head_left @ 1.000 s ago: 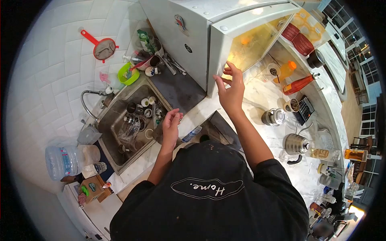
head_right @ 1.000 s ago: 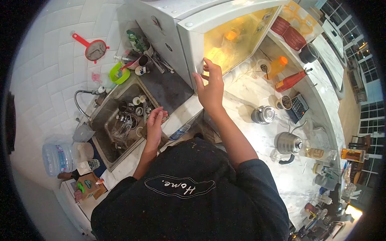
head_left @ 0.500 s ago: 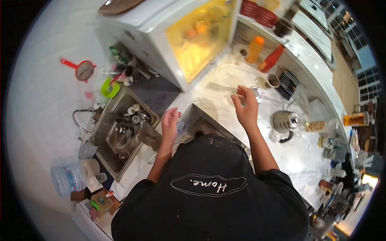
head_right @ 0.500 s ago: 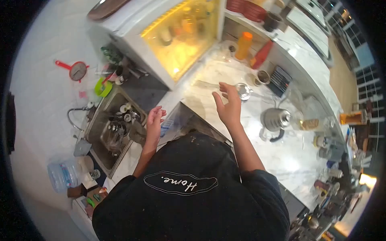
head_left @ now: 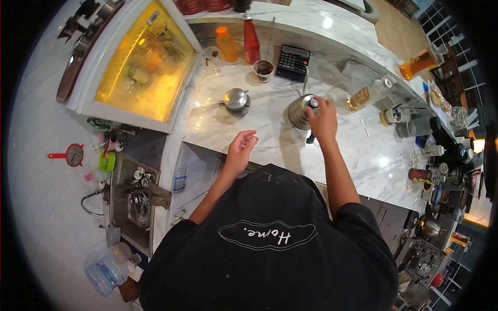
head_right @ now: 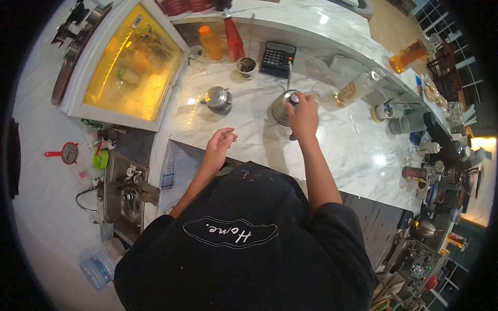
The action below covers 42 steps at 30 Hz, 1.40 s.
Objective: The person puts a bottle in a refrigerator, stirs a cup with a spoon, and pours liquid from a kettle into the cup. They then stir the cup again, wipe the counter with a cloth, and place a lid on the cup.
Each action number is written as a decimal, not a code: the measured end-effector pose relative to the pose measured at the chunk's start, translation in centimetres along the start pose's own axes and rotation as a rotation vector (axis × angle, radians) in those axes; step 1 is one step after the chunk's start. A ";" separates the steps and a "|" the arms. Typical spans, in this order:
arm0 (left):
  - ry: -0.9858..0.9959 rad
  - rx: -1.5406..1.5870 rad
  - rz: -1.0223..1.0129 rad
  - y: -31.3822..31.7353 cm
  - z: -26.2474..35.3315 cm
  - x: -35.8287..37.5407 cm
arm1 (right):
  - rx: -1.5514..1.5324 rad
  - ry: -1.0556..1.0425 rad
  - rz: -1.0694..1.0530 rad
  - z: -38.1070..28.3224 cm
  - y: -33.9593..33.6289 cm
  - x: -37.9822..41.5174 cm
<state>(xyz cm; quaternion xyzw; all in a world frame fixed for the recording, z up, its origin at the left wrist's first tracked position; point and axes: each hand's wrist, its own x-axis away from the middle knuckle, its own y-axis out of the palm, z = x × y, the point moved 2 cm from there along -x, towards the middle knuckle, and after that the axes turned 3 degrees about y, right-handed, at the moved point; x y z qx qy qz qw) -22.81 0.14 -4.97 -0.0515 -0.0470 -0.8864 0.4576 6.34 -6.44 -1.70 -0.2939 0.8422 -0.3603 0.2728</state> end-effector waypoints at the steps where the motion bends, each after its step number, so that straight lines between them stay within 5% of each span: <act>1: -0.004 0.004 -0.011 1.2 -0.5 -0.2 | -0.007 0.031 -0.060 -0.3 -0.3 -0.3; 7: -0.048 -0.031 -0.029 4.7 -1.2 0.0 | -0.042 -0.014 -0.087 0.8 0.0 -1.5; 20: -0.094 -0.074 0.142 1.6 -2.7 0.1 | 0.002 -0.166 -0.096 1.2 0.2 -2.2; 26: -0.028 -0.104 0.386 -6.8 -4.1 -2.2 | -0.081 -0.338 -0.107 -4.1 1.5 -1.2; 34: 0.056 -0.225 0.362 -11.4 -1.3 -8.8 | -0.120 -0.477 -0.406 -14.1 8.5 -1.2; 42: 0.077 -0.290 0.194 -13.2 -0.1 -11.8 | 0.020 -0.460 -0.457 -16.9 12.7 -1.0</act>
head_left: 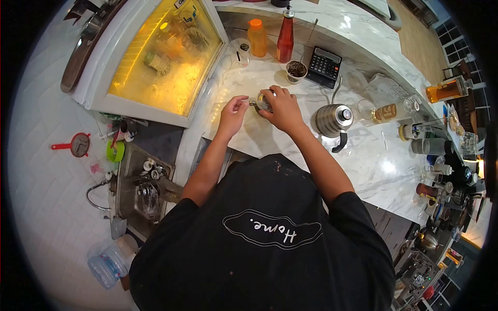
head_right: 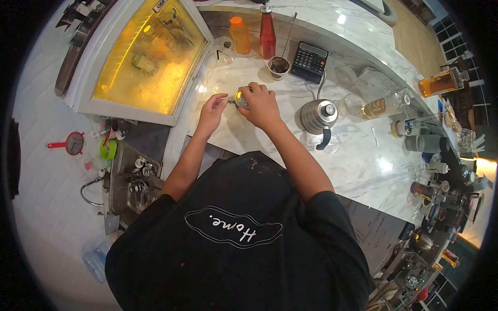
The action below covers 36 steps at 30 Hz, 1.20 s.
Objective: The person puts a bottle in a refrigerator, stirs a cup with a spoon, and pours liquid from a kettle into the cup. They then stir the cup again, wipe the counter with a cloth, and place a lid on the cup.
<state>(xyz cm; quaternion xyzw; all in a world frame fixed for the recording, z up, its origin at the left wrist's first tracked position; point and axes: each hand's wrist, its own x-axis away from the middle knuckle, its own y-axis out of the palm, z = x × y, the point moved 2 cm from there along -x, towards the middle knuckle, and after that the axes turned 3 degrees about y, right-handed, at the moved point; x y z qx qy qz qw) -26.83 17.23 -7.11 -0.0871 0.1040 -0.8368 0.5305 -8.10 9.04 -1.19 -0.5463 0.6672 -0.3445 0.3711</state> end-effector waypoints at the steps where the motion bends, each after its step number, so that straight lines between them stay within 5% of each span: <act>1: 0.001 -0.008 -0.020 -0.1 0.1 -0.2 | -0.006 0.002 0.021 0.0 0.1 0.0; 8: 0.008 0.035 -0.115 -1.2 -1.6 -1.6 | -0.328 0.131 0.164 -0.3 -1.0 0.1; 11: -0.026 0.084 -0.136 -1.8 -3.3 -2.3 | -0.532 0.202 0.411 0.3 -2.4 0.7; 16: -0.056 0.094 -0.164 -3.1 -5.3 -3.0 | -0.454 0.470 0.611 5.0 -1.2 3.9; 19: -0.070 0.066 -0.179 -3.4 -6.3 -3.6 | -0.246 0.688 0.402 7.2 2.4 5.9; 25: -0.008 -0.007 -0.203 -3.3 -6.3 -4.0 | 0.159 0.698 0.283 8.7 7.9 5.9; 31: 0.008 -0.040 -0.230 -3.1 -5.8 -4.3 | 0.207 0.685 0.235 9.2 7.9 5.5; 36: 0.043 0.020 -0.295 -3.2 -1.8 -3.1 | 0.038 0.584 0.391 10.1 6.8 5.0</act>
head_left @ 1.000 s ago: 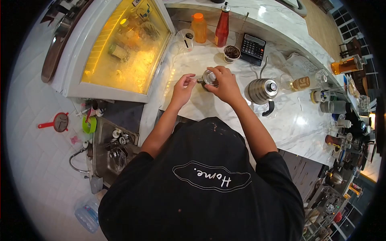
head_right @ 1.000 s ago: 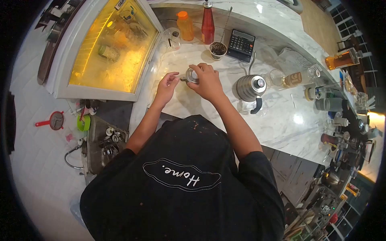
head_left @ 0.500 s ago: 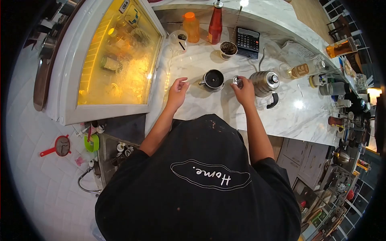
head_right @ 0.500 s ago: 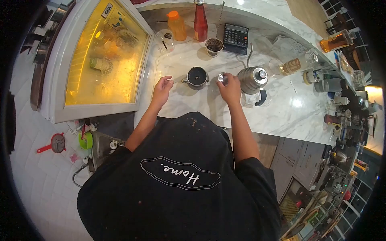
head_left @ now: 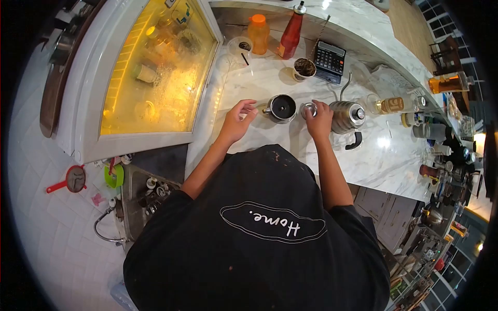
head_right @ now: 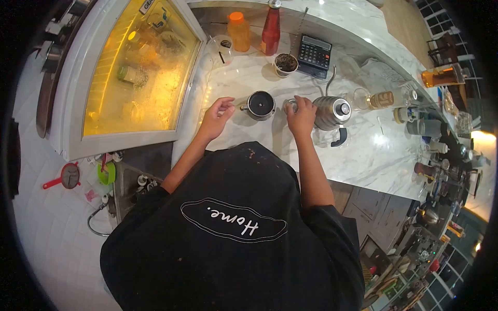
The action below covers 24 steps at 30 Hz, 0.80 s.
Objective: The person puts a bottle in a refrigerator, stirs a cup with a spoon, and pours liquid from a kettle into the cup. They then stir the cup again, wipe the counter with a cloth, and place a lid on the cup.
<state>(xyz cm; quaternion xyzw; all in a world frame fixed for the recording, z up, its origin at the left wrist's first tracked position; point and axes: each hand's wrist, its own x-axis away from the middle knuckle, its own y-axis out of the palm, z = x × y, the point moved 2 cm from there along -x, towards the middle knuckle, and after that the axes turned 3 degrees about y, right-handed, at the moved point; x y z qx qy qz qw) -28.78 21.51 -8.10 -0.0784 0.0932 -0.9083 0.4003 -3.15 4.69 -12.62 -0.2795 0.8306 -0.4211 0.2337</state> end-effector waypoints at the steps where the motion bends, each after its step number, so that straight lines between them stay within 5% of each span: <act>1: 0.043 -0.015 -0.034 0.1 1.2 0.2 | -0.069 -0.021 0.021 -0.4 -0.5 -0.3; 13: -0.021 0.022 -0.327 2.6 -0.4 -2.5 | -0.337 0.068 -0.046 -2.3 -2.8 1.1; 24: 0.007 -0.043 -0.317 1.4 2.1 -3.4 | -0.399 0.160 0.042 -0.8 -4.9 4.5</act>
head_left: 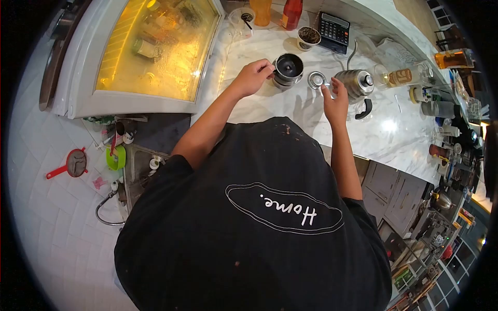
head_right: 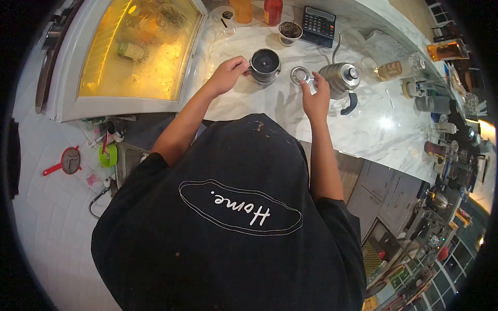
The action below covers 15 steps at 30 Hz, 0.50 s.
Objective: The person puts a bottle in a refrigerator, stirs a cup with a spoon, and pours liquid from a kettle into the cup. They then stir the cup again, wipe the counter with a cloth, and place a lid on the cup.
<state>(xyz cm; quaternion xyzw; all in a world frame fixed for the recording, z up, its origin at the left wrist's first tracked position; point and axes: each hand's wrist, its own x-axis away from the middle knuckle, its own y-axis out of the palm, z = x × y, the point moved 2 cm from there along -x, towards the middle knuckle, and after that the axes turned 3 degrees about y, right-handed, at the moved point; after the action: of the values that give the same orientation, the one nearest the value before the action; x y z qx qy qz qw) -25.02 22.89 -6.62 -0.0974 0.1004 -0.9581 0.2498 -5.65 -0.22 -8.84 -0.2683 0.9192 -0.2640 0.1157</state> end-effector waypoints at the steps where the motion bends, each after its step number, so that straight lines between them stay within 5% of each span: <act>1: 0.007 0.025 -0.002 -0.1 0.4 0.0 | -0.005 0.008 0.004 0.0 -0.2 0.1; 15: 0.103 0.104 0.013 0.3 0.0 -0.6 | -0.103 0.059 0.051 -1.7 -1.3 0.2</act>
<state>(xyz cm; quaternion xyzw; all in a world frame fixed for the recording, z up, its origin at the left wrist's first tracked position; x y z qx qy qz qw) -24.37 22.95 -6.73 -0.0342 0.0638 -0.9642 0.2551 -5.83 -0.56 -6.75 -0.2425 0.9411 -0.2211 0.0815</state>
